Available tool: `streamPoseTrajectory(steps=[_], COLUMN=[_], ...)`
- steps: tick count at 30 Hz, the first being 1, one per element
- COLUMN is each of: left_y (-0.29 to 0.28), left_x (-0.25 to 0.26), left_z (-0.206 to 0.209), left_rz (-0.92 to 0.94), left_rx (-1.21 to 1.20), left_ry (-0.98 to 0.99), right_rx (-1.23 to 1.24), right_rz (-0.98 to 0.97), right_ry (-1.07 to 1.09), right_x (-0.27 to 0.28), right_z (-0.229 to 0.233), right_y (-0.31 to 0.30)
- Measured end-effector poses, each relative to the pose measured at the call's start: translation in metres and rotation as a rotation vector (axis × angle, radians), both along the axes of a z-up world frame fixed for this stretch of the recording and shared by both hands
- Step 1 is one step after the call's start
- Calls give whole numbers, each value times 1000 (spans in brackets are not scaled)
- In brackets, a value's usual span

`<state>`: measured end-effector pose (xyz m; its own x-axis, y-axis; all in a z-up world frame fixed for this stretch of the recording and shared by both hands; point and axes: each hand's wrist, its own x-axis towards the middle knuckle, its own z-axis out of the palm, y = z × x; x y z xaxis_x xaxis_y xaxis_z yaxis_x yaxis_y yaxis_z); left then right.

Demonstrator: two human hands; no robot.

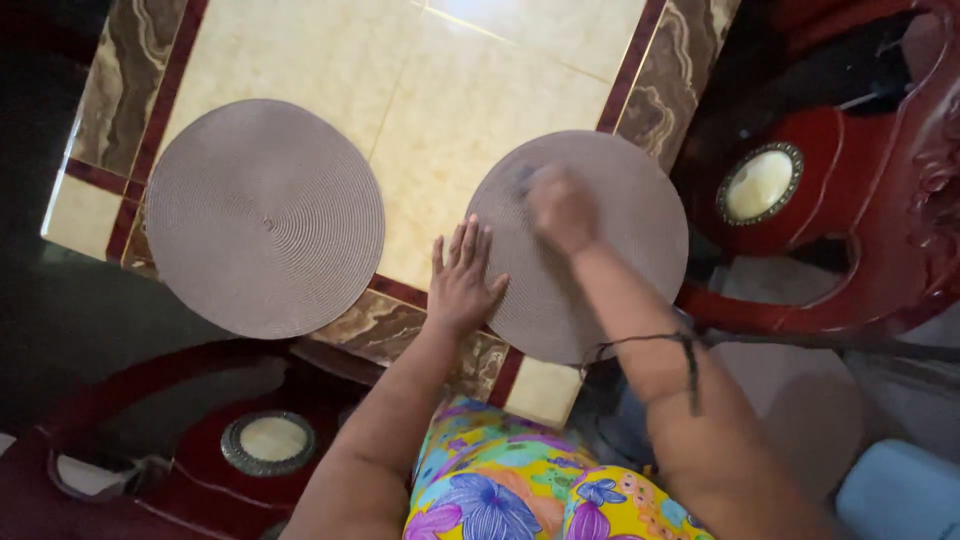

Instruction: The recorder wipes down circular table placemats with a cloth.

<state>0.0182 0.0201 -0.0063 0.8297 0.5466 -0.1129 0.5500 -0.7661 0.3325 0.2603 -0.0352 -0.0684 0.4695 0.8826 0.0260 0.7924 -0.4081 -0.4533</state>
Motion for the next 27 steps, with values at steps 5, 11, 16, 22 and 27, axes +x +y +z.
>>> streamPoseTrajectory(steps=[5,11,16,22,27], left_y=[-2,4,3,3,2], left_x=[-1,2,4,4,1], left_z=[-2,2,-5,4,-4], left_rz=[13,19,21,14,-8], left_rx=[-33,-16,-21,-32,-46], left_ry=[27,72,51,20,100], right_rx=[180,222,-11,67,170], right_rz=[-179,129,-111,-134,161], right_ry=[-236,-159,-142,-121,-68], right_x=[44,-46,41,-14,-27], right_z=[18,36,21,-19,17], right_y=[-5,24,23,47,65])
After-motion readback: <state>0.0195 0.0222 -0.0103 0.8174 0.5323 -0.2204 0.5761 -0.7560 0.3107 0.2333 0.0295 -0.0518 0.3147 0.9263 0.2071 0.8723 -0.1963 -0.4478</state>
